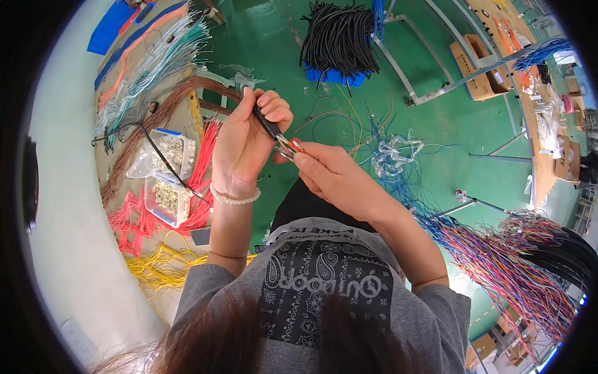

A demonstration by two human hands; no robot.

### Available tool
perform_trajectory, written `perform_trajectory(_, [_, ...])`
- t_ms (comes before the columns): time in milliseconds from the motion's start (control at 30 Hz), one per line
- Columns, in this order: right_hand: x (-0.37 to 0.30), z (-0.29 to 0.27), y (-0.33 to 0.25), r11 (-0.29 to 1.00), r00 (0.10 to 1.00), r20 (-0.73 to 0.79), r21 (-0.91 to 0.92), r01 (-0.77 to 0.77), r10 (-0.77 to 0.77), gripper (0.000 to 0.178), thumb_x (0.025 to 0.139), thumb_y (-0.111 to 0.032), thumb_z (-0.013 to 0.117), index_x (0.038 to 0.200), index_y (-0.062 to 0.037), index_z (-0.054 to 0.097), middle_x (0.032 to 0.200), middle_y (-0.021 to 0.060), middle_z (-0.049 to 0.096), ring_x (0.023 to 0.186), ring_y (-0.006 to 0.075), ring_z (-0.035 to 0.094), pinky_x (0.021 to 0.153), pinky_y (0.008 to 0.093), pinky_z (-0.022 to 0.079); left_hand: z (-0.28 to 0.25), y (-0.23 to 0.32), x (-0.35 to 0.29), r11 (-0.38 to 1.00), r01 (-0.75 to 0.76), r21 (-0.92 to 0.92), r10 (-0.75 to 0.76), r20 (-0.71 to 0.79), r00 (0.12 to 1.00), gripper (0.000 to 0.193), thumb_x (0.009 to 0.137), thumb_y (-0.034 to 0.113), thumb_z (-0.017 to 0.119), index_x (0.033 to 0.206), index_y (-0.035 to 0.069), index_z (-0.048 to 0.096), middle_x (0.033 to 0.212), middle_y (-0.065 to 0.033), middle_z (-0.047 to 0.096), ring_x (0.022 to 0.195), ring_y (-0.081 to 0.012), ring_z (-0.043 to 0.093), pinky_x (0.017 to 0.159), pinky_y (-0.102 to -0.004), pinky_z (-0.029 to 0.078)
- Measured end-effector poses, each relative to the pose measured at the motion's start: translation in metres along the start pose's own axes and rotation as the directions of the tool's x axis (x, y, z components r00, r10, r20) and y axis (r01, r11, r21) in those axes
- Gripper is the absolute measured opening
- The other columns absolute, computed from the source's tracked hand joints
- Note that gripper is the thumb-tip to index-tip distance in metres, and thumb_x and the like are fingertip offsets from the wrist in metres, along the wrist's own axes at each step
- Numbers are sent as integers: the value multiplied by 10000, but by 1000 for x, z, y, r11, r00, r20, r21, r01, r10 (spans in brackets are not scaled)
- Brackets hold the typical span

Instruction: Assembling wire harnesses by inserting colored wires into connectors and organizing them.

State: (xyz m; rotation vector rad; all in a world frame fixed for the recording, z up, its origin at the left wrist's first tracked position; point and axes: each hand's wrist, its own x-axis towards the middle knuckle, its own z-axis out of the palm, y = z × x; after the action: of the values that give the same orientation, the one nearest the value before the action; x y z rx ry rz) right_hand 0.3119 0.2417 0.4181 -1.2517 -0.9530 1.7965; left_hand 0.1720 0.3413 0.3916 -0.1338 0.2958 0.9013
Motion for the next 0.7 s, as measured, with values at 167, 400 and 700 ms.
perform_trajectory(167, [-4,0,-7,991,996,26,107,-86,84,260,1012,-232,394,988,-22,544,580,-77,284,473,23,243,409,199,195,3,-5,-3,959,-100,266,90,47,995,216,1028,233,378,895,64,388,816,-36,384,720,-144,346,662,-289,362])
perform_trajectory(400, [-3,2,-4,937,997,31,341,-80,74,259,1013,-230,396,974,-11,529,573,-84,275,450,20,212,397,208,163,9,-3,-6,919,-193,344,159,124,979,192,1025,227,390,909,75,389,823,-28,382,730,-135,347,663,-283,360])
perform_trajectory(700, [0,13,2,995,979,-180,20,99,-93,246,1011,-209,401,965,-15,544,573,-84,302,465,16,238,408,205,184,14,-8,-7,933,-154,324,142,60,988,192,1023,234,401,919,74,381,823,-31,389,732,-133,351,658,-282,364])
